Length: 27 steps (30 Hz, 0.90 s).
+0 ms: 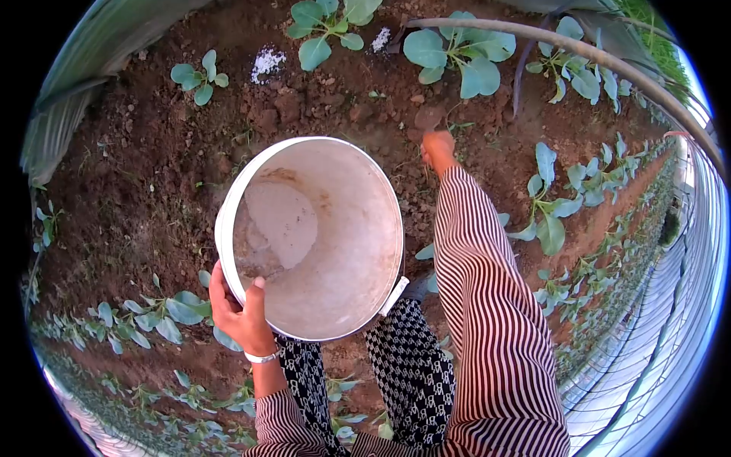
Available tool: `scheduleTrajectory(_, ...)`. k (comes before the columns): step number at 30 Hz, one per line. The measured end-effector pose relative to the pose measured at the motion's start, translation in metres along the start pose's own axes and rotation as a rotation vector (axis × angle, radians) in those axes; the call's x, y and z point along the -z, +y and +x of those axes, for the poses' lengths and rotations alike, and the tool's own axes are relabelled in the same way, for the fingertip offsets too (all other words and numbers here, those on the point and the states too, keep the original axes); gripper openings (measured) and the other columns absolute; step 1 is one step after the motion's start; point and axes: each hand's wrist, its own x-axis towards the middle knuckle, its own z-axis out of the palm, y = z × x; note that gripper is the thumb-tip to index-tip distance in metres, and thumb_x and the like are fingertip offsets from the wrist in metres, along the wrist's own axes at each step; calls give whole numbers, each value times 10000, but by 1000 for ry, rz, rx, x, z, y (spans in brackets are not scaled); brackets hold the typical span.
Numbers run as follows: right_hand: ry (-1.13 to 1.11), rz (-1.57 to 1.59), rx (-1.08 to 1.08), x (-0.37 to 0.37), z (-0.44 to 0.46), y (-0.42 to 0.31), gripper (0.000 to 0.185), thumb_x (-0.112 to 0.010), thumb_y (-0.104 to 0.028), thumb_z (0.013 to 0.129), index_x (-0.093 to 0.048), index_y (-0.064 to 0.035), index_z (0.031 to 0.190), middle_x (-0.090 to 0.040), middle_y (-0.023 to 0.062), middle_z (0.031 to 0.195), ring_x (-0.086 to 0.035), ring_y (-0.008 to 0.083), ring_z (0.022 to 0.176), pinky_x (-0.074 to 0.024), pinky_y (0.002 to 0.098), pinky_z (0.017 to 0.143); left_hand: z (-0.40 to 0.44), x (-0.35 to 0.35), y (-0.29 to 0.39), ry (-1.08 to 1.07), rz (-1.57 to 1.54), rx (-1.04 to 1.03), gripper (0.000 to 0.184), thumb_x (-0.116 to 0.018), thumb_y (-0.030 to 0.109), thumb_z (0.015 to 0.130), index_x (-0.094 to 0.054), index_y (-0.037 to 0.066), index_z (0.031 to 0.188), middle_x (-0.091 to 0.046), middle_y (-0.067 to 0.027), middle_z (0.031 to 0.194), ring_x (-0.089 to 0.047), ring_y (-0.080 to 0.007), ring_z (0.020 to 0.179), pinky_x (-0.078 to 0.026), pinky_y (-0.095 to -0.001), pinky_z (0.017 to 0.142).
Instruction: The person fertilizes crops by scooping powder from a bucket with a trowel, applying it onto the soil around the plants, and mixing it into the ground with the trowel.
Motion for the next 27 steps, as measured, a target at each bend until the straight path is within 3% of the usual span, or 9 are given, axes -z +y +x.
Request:
scheduleTrajectory(2, 31, 52, 23, -8, -27, -17, 164, -536, -181, 916, -525, -18, 898, -510, 47, 661, -370, 86, 441, -270, 250, 365, 3, 1, 2, 10, -4, 25, 599, -722, 71, 646, -530, -69, 1196, -560, -134, 1065, -567, -230, 941, -465, -331, 829)
scheduleTrajectory(7, -396, 470, 210, 35, -131, 2, 236, -559, -188, 890, -552, -58, 1087, -489, 14, 669, -356, 59, 424, -245, 206, 347, 11, 1, 5, 18, 12, 34, 578, -746, 84, 651, -551, -54, 1177, -582, -122, 1040, -567, -223, 935, -470, -328, 825)
scheduleTrajectory(11, -705, 254, 360, 94, -227, 25, 407, -477, -178, 934, -469, -19, 1309, -437, -29, 575, -299, 20, 368, -244, 181, 316, 7, -2, 5, -14, 56, 0, 561, -711, 35, 696, -522, -90, 1209, -593, -121, 1092, -574, -167, 942, -468, -289, 833)
scheduleTrajectory(14, -861, -26, 140, 98, -257, 36, 412, -494, -176, 928, -474, 5, 1298, -433, -28, 555, -317, 18, 365, -241, 185, 309, 2, -4, 6, -11, 55, 4, 574, -699, 25, 674, -522, -90, 1208, -580, -122, 1103, -564, -170, 957, -457, -292, 853)
scheduleTrajectory(17, -931, -312, -15, 30, -258, 37, 204, -535, -153, 909, -571, 29, 997, -446, -5, 554, -340, 49, 364, -230, 214, 306, -5, -9, 0, 56, 91, -92, 633, -720, 89, 570, -548, -49, 1164, -582, -147, 915, -577, -271, 810, -473, -355, 737)
scheduleTrajectory(20, -861, -315, -243, -59, -218, 65, 205, -548, -146, 908, -528, -3, 762, -458, 38, 561, -356, 105, 373, -219, 263, 319, -14, -7, 8, -32, 124, -61, 598, -693, 31, 659, -517, -86, 1218, -556, -128, 1117, -555, -187, 993, -449, -304, 874)
scheduleTrajectory(22, -799, -335, -301, -101, -193, 78, 208, -541, -171, 916, -556, 4, 804, -454, 54, 545, -369, 120, 390, -227, 281, 329, -18, -9, 7, -19, 76, -28, 598, -689, 28, 660, -515, -87, 1219, -552, -128, 1127, -554, -188, 997, -446, -305, 879)
scheduleTrajectory(25, -894, -177, -127, -119, -181, 101, 214, -544, -187, 910, -576, 15, 847, -470, 54, 551, -398, 134, 404, -277, 298, 346, -22, -7, 5, -20, 35, -13, 598, -685, 26, 659, -514, -88, 1221, -546, -127, 1139, -554, -189, 999, -444, -305, 882)
scheduleTrajectory(27, -865, -388, 128, -112, -181, 110, 214, -548, -196, 905, -591, 13, 888, -492, 56, 571, -430, 143, 426, -310, 300, 365, -22, -8, 1, -4, 43, -51, 617, -693, 39, 627, -521, -77, 1208, -552, -130, 1061, -557, -216, 938, -453, -326, 835)
